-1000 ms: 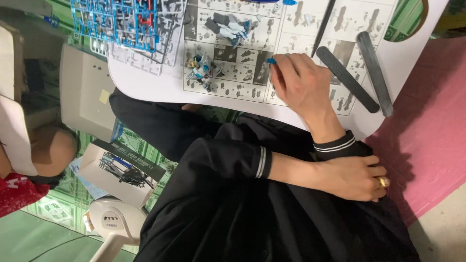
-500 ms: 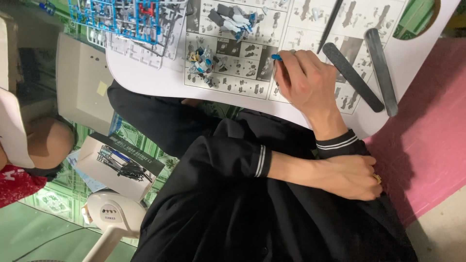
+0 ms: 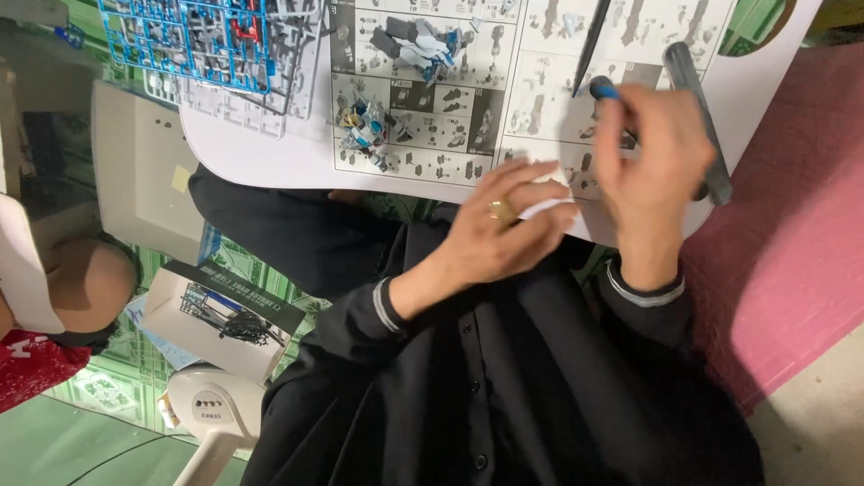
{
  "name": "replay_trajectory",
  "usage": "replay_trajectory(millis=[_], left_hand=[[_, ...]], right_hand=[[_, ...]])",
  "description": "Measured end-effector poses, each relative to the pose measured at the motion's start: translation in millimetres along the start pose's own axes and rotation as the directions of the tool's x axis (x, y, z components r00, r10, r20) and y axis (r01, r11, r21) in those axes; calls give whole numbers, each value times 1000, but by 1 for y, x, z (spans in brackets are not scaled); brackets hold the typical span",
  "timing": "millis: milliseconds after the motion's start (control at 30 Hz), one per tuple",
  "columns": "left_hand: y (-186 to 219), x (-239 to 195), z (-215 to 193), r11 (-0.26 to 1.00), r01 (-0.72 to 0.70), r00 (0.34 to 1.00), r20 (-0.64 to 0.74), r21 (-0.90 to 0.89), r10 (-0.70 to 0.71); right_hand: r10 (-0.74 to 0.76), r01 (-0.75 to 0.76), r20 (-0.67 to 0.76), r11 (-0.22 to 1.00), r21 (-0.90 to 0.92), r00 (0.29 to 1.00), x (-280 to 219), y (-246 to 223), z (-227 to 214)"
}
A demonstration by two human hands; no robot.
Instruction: The person assembles a small plastic model kit by hand, using a sanding file to smooth edges on a blue component. They then attach the sanded piece to a white component and place the assembled part on the instruction sheet.
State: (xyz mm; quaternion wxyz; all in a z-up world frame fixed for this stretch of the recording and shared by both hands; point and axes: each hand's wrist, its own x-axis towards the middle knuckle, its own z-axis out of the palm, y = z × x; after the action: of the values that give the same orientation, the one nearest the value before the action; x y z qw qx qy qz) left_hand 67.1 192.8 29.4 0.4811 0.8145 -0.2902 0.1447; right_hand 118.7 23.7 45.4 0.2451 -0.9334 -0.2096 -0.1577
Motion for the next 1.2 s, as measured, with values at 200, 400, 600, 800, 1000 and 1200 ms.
replay_trajectory(millis=[200,400,600,800,1000,1200], left_hand=[[-36,-26,2,939,178,947,209,294,-245],[-30,-16,-15,897,147,936,234,416,-262],[-32,-20,-17,912,133,951,210,388,-228],[-33,-24,-19,919,133,943,239,372,-233],[-29,-13,-23,921,161,941,226,355,-251],[-30,10,-27,895,162,980,35,415,-194]], right_hand=[[250,-251,-33,968,-28,968,-13,-19,-18],[261,-262,-22,964,-51,965,-18,-15,-15],[195,-197,-23,979,-62,980,-8,-7,-14],[179,-187,53,956,228,982,9,-5,-16],[-3,-45,181,965,257,983,28,18,-14],[-162,127,324,984,127,932,52,31,-7]])
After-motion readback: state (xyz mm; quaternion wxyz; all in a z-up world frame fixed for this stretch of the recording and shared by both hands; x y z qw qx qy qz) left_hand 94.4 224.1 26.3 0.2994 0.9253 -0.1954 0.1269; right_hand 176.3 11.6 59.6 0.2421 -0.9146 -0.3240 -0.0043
